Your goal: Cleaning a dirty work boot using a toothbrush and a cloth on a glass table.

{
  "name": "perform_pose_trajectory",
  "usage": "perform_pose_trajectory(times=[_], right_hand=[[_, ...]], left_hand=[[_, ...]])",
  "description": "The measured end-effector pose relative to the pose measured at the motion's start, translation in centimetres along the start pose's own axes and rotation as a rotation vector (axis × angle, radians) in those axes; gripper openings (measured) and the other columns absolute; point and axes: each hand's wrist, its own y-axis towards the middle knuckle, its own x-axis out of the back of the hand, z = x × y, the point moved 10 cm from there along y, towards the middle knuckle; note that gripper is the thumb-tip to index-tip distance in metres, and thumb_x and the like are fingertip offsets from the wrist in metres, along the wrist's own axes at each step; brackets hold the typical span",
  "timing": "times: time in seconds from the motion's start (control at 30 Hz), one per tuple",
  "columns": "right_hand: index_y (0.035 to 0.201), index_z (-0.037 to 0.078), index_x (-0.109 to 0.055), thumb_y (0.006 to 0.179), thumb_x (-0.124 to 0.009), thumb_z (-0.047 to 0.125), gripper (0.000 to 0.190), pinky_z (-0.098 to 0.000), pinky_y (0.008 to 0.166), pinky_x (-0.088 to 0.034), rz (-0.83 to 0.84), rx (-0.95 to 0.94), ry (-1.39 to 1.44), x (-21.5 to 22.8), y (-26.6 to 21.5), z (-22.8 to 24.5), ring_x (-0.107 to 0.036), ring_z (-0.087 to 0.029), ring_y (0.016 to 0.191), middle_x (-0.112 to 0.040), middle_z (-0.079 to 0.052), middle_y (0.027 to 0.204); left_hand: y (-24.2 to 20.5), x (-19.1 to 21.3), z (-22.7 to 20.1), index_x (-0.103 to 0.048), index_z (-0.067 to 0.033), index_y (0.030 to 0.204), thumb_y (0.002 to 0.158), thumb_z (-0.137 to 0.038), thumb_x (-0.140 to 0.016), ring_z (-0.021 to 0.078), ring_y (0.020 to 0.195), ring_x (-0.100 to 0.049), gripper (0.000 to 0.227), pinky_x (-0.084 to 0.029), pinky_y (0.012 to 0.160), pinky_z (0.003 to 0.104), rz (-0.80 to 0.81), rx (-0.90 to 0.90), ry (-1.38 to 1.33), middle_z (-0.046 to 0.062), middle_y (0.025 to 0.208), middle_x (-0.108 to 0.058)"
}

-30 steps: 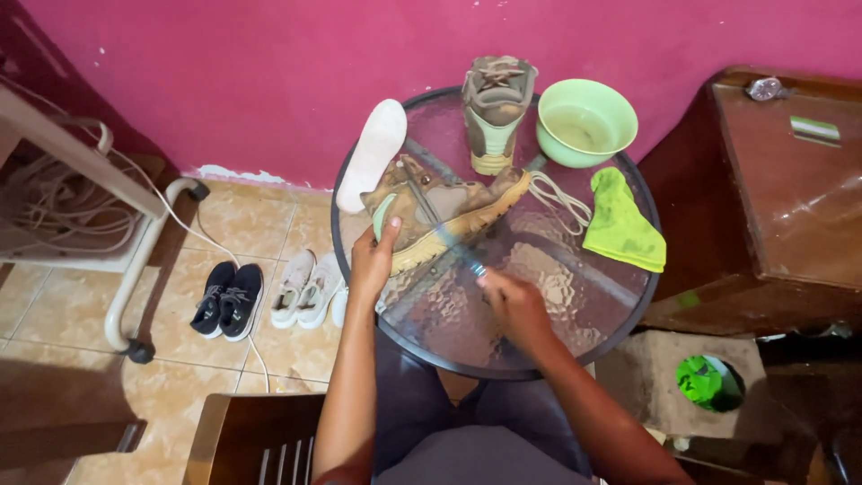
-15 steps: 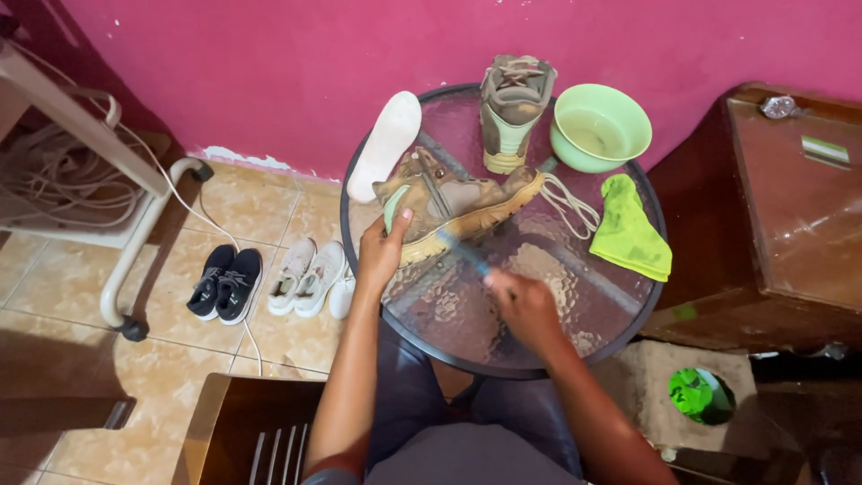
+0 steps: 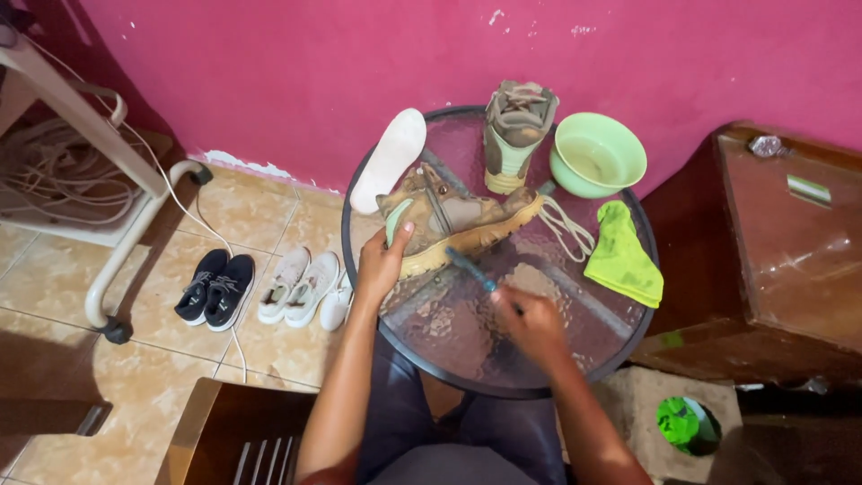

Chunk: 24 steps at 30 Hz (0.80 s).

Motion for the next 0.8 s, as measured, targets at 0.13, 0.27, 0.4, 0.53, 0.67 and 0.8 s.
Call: perform_pose_trajectory(times=[0.13, 0.27, 0.4, 0.53, 0.67, 0.8], right_hand=[[0.105, 0.011, -0.082, 0.09, -0.07, 0.03, 0.026, -0.0485, 0.086, -0.057, 0.011, 0.058, -0.043, 1.1, 2.6, -0.8, -0.071, -0.039, 0.102, -0.079, -0.013, 0.103], [0.101, 0.011, -0.082, 0.098, -0.067, 0.036, 0.03, -0.0522, 0.081, -0.057, 0.048, 0.121, -0.185, 1.4, 4.7, 1.2, -0.073, -0.039, 0.094, -0.079, -0.015, 0.096], [0.079, 0.014, -0.078, 0.097, -0.068, 0.039, 0.033, -0.0324, 0.067, -0.051, 0.303, 0.064, 0.097, -2.2, 6.9, -2.5, -0.064, -0.015, 0.071, -0.072, -0.005, 0.067], [0.085, 0.006, -0.081, 0.096, -0.066, 0.04, 0.039, -0.0463, 0.076, -0.051, 0.347, -0.019, -0.021, 1.4, 7.6, -1.4, -0.071, -0.042, 0.084, -0.074, -0.025, 0.082], [0.08, 0.008, -0.078, 0.097, -0.067, 0.043, 0.04, -0.0413, 0.076, -0.052, 0.347, -0.003, 0.023, -1.6, 8.0, -3.9, -0.071, -0.033, 0.084, -0.075, -0.017, 0.077], [0.077, 0.013, -0.08, 0.092, -0.072, 0.043, 0.035, -0.0373, 0.073, -0.051, 0.304, -0.05, 0.057, 0.9, 8.6, -4.2, -0.068, -0.028, 0.071, -0.073, -0.014, 0.072]], left_hand=[[-0.2, -0.1, -0.6, -0.075, -0.0054, 0.108, 0.09, -0.058, -0.066, 0.0391, 0.11, -0.068, 0.056, -0.051, 0.09, 0.048, 0.01, 0.009, 0.014, 0.024, 0.099, -0.074], [-0.8, 0.2, -0.3, -0.075, -0.0061, 0.111, 0.09, -0.06, -0.065, 0.0395, 0.112, -0.067, 0.058, -0.05, 0.093, 0.048, 0.01, 0.009, 0.016, 0.023, 0.104, -0.074], [-0.4, -0.1, -0.5, -0.075, -0.0061, 0.113, 0.09, -0.06, -0.066, 0.0373, 0.11, -0.068, 0.059, -0.051, 0.092, 0.046, 0.016, 0.013, 0.005, 0.022, 0.102, -0.074], [0.4, 0.2, 0.6, -0.075, -0.0085, 0.111, 0.088, -0.06, -0.068, 0.0344, 0.107, -0.069, 0.056, -0.051, 0.091, 0.043, -0.021, 0.02, -0.023, 0.02, 0.099, -0.075], [0.6, -0.6, 0.6, -0.074, -0.0052, 0.113, 0.087, -0.061, -0.069, 0.0366, 0.109, -0.068, 0.062, -0.051, 0.092, 0.045, 0.012, 0.028, -0.007, 0.022, 0.101, -0.074], [-0.1, -0.3, -0.1, -0.073, -0.0052, 0.118, 0.089, -0.059, -0.068, 0.0394, 0.116, -0.065, 0.061, -0.049, 0.096, 0.047, 0.014, 0.029, -0.005, 0.025, 0.109, -0.072]])
